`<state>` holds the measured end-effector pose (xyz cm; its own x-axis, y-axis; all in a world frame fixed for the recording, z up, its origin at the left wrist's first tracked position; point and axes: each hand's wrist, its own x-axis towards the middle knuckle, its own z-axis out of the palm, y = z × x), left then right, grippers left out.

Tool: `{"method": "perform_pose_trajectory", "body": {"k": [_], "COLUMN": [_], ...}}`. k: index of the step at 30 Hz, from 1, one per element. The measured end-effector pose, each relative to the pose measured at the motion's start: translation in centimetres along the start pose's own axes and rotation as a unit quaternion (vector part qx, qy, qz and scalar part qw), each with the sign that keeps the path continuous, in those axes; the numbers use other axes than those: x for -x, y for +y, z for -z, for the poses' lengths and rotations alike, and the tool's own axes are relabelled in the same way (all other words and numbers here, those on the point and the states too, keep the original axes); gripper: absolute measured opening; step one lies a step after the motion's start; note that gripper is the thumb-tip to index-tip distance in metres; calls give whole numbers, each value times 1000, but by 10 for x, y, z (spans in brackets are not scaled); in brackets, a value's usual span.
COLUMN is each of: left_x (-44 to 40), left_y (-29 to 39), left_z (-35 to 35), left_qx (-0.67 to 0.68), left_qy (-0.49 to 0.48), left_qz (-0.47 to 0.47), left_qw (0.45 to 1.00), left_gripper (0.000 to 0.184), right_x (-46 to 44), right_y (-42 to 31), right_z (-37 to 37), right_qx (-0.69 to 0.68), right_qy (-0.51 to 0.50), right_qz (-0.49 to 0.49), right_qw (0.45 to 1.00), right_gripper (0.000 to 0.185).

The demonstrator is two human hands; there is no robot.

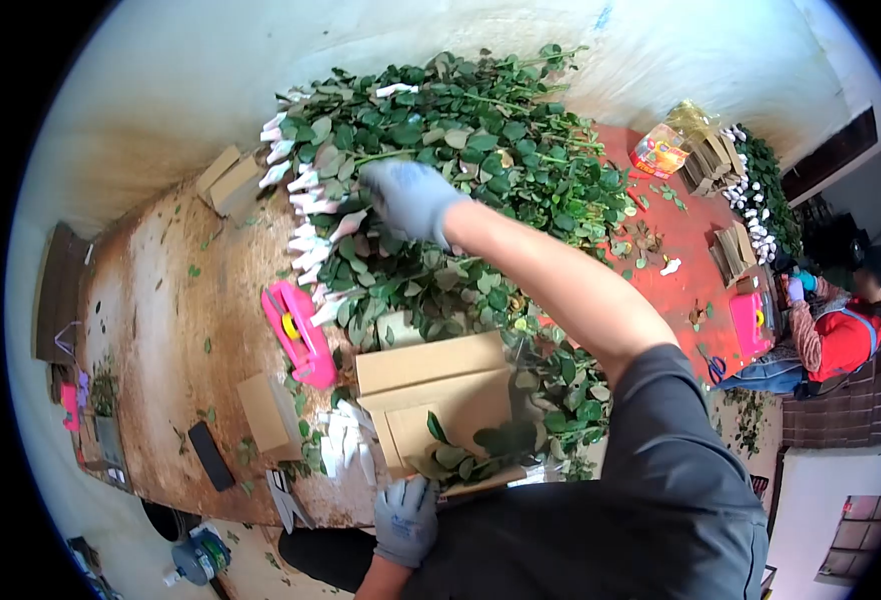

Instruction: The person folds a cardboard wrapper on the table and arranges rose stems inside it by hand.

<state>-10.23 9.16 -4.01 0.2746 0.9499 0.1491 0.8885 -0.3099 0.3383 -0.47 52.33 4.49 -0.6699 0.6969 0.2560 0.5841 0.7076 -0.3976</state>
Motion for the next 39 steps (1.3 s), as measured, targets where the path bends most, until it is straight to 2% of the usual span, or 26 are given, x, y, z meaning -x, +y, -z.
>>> {"method": "perform_pose_trajectory", "body": {"k": [1, 3, 7, 8, 9, 13, 14, 16, 19, 21, 23, 26, 27, 31, 34, 37, 39], "left_x": [2, 5, 7, 6, 6, 3, 3, 2, 0, -2, -1, 2, 2, 3, 4, 5, 11], "left_y": [-1, -2, -1, -2, -2, -2, -2, 0, 2, 3, 1, 0, 1, 3, 7, 8, 2], "left_z": [1, 2, -2, -3, -4, -2, 0, 3, 4, 3, -1, -4, -3, -3, -3, -1, -9], "left_qx": [-4, -7, -14, -16, -13, -9, -10, 5, 9, 13, 16, -7, -8, -23, 3, 17, 4], "left_qy": [2, -39, -15, -13, 2, 19, 19, -20, -10, 16, 40, 58, 59, 62, 58, 56, 18], "left_qz": [-7, -3, -4, -7, -8, -22, -26, -2, -3, -15, -24, -41, -37, -21, 1, 9, 14], "left_qw": [1000, 999, 1000, 1000, 1000, 1000, 999, 1000, 1000, 1000, 999, 997, 998, 998, 998, 998, 1000], "left_gripper": [22, 23, 21, 21, 18, 15, 15, 13, 12, 12, 11, 13, 13, 11, 12, 13, 23], "right_x": [-24, -60, -67, -63, -55, -15, -1, 29, 67, 80, 80, 61, 56, 65, 113, 188, 236], "right_y": [18, 51, 81, 81, 76, 54, 49, 37, 24, 19, 16, 13, 3, -48, -100, -126, -131], "right_z": [-1, -10, -43, -45, -47, -39, -37, -32, -25, -16, 6, 54, 79, 131, 133, 108, 92], "right_qx": [15, 56, 134, 194, 243, 326, 370, 381, 401, 403, 394, 416, 415, 434, 402, 354, 307], "right_qy": [2, 3, -50, -113, -121, -108, -87, -64, -20, -26, 58, 149, 140, 214, 89, -38, -168], "right_qz": [-77, -162, -241, -230, -201, -77, -21, 43, 115, 119, 155, 90, 84, 166, 171, 112, 80], "right_qw": [997, 985, 960, 947, 941, 936, 925, 921, 909, 907, 904, 893, 895, 859, 895, 928, 933], "right_gripper": [27, 37, 41, 43, 38, 25, 23, 20, 18, 18, 17, 19, 18, 16, 11, 12, 16]}}
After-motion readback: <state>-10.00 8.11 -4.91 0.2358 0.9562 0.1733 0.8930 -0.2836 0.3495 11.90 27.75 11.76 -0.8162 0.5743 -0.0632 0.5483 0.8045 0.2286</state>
